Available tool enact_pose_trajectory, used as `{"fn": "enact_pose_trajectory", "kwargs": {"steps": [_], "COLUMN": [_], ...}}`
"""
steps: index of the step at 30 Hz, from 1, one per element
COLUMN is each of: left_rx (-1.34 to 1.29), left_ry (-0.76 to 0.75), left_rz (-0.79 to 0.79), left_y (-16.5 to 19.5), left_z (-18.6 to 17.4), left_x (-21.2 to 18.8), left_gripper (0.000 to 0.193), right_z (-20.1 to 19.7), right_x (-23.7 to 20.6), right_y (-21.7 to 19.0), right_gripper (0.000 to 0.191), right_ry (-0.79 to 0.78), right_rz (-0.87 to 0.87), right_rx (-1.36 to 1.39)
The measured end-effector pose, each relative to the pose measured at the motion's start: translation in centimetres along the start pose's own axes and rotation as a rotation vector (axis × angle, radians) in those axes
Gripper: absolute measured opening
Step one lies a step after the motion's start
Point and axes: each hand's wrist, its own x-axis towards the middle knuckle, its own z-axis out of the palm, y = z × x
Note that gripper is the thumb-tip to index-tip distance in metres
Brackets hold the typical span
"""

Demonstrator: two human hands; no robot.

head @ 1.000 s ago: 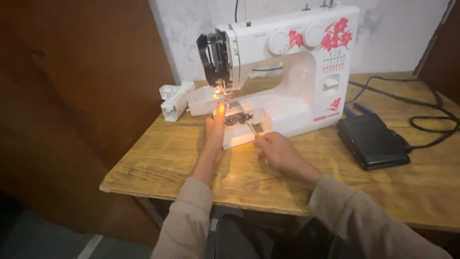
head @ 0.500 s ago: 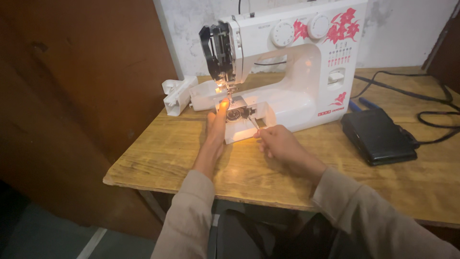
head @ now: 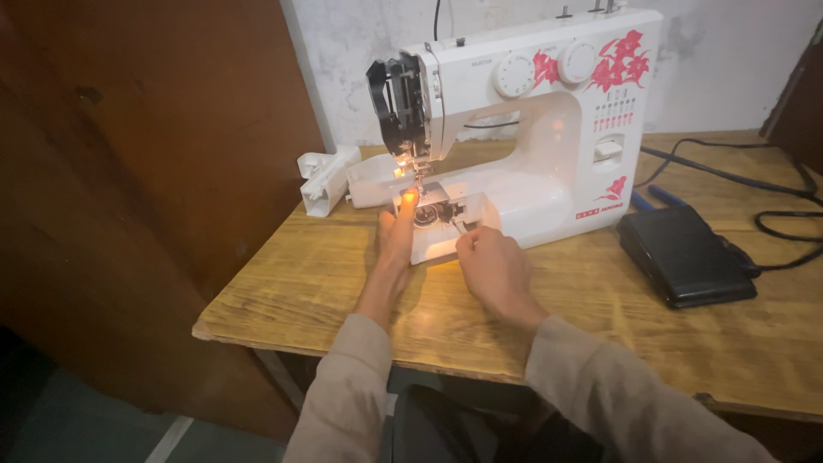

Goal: The person services a sewing machine on a wooden table. They turn the handwheel, open the bobbin area, remove the needle plate cover, and use a screwdriver to unscrew and adjust components under the needle plate, working on the machine's lower mechanism.

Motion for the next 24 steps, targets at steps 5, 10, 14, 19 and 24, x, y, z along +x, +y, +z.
{"fn": "enact_pose_trajectory", "kwargs": {"steps": [5,10,14,19,24], "left_rx": [-0.018,0.017,-0.002,-0.068,-0.011], "left_ry": [-0.028,-0.053,-0.055,-0.092,-0.038], "left_rz": [-0.03,0.005,0.038,0.036,-0.009], "left_y": [0.3,0.6,0.8,0.7,0.9], "left_z": [-0.1,-0.2,-0.1,-0.2,-0.1], "left_x": [-0.1,-0.4,-0.7,-0.9,-0.7], "left_gripper": [0.075,0.067,0.064,0.064,0.063], "right_z": [0.6,0.9,1.2,1.5,1.8], "right_x": [0.3,0.6,0.9,1.1,1.2], "right_y": [-0.1,0.4,0.4,0.8,1.3], "right_gripper": [0.034,0.033,0.031,0.03,0.026], "right_ry": [0.099,0.149,0.115,0.083,0.124], "right_rz": [-0.066,-0.169,-0.186,-0.236,-0.351], "right_rx": [-0.087,-0.176,-0.266,-0.391,-0.489]}}
